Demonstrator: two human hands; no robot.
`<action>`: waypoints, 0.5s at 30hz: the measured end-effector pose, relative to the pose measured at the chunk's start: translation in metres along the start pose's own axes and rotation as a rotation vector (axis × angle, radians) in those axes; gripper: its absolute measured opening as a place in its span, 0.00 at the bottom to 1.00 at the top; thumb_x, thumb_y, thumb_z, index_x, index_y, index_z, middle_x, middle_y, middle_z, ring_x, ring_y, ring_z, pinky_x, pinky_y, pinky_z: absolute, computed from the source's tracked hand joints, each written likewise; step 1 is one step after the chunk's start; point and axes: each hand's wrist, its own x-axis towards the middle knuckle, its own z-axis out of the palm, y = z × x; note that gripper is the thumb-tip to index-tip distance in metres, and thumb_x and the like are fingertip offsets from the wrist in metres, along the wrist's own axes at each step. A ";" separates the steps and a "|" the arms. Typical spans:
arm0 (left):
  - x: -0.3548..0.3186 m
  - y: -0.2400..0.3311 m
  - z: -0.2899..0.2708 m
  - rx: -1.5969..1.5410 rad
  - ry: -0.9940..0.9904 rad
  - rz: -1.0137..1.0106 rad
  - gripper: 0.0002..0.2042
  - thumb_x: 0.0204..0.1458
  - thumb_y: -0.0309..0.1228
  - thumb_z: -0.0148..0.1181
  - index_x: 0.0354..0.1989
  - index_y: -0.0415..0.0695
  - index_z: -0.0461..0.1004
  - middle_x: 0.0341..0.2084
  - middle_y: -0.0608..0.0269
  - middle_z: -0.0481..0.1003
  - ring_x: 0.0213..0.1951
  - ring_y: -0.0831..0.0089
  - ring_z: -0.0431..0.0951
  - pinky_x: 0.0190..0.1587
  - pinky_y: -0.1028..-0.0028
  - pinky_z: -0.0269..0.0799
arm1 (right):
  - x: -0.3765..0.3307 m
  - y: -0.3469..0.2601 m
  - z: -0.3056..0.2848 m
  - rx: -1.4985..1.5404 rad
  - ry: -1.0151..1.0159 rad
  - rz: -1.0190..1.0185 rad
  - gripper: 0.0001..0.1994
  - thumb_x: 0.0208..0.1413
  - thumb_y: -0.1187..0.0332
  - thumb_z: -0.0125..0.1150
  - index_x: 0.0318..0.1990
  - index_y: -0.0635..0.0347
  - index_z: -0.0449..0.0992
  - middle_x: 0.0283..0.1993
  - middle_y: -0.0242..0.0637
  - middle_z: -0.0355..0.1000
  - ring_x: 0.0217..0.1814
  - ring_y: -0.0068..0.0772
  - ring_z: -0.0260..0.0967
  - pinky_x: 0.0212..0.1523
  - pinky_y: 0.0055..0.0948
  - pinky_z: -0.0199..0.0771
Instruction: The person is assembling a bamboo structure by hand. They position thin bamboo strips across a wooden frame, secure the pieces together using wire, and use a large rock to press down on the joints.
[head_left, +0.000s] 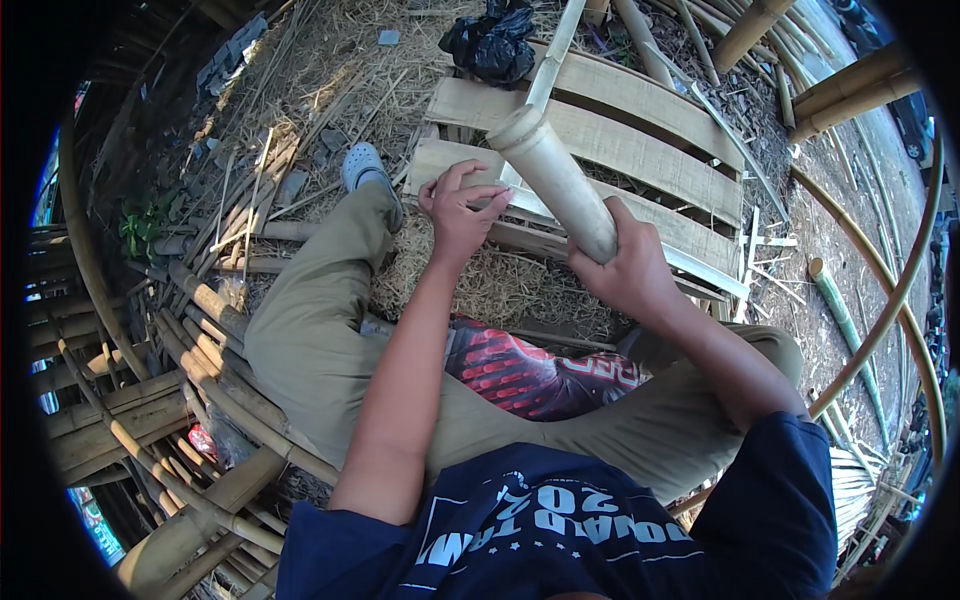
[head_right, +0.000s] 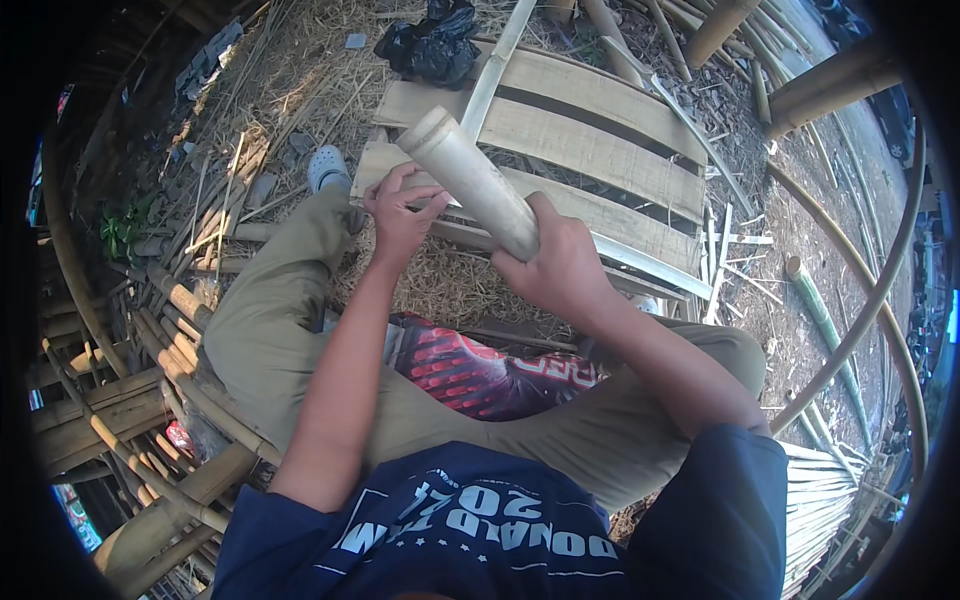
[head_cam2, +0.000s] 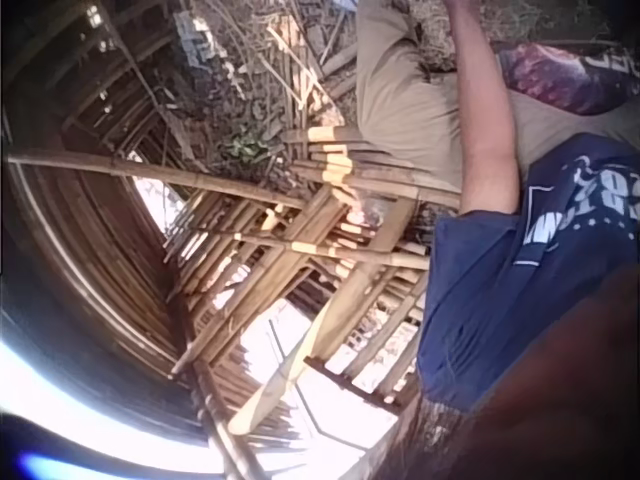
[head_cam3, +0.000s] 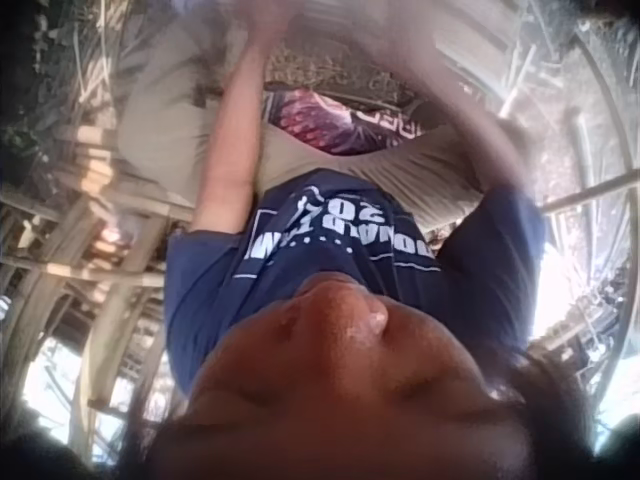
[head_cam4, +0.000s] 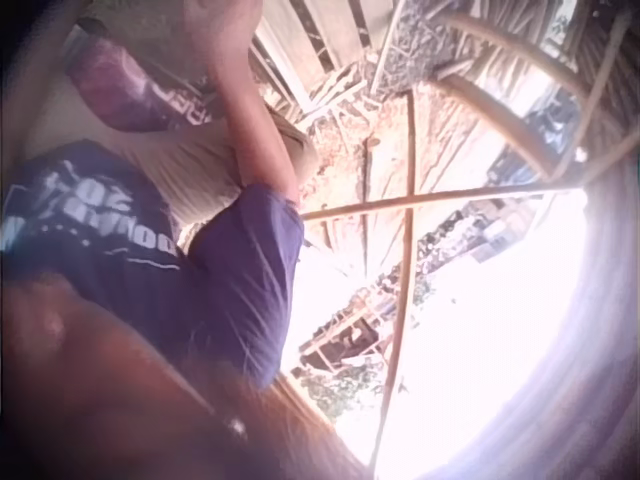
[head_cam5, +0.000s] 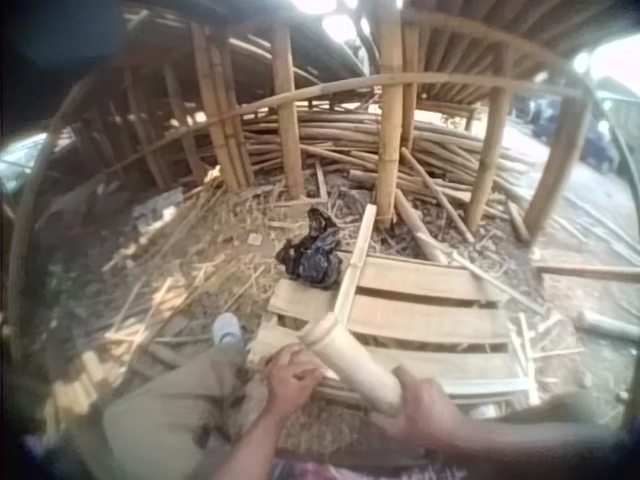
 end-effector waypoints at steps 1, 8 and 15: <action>0.000 0.000 0.002 -0.001 -0.001 -0.002 0.09 0.47 0.44 0.77 0.34 0.57 0.90 0.52 0.70 0.78 0.59 0.75 0.73 0.66 0.58 0.45 | -0.001 0.022 0.010 -0.144 -0.107 0.044 0.21 0.51 0.63 0.70 0.45 0.72 0.73 0.30 0.63 0.77 0.36 0.65 0.80 0.39 0.50 0.78; 0.002 0.002 -0.001 0.001 -0.068 -0.045 0.08 0.49 0.40 0.76 0.36 0.54 0.90 0.55 0.71 0.77 0.62 0.73 0.68 0.68 0.61 0.44 | -0.001 0.009 0.006 -0.093 -0.061 0.073 0.20 0.52 0.63 0.69 0.45 0.71 0.73 0.30 0.63 0.77 0.36 0.66 0.79 0.40 0.50 0.78; 0.001 -0.004 0.000 0.015 0.010 0.001 0.08 0.44 0.41 0.78 0.31 0.55 0.89 0.51 0.73 0.79 0.58 0.76 0.74 0.66 0.59 0.46 | 0.000 0.006 0.007 -0.096 -0.147 0.071 0.25 0.50 0.60 0.70 0.48 0.73 0.72 0.33 0.62 0.78 0.40 0.65 0.80 0.43 0.53 0.80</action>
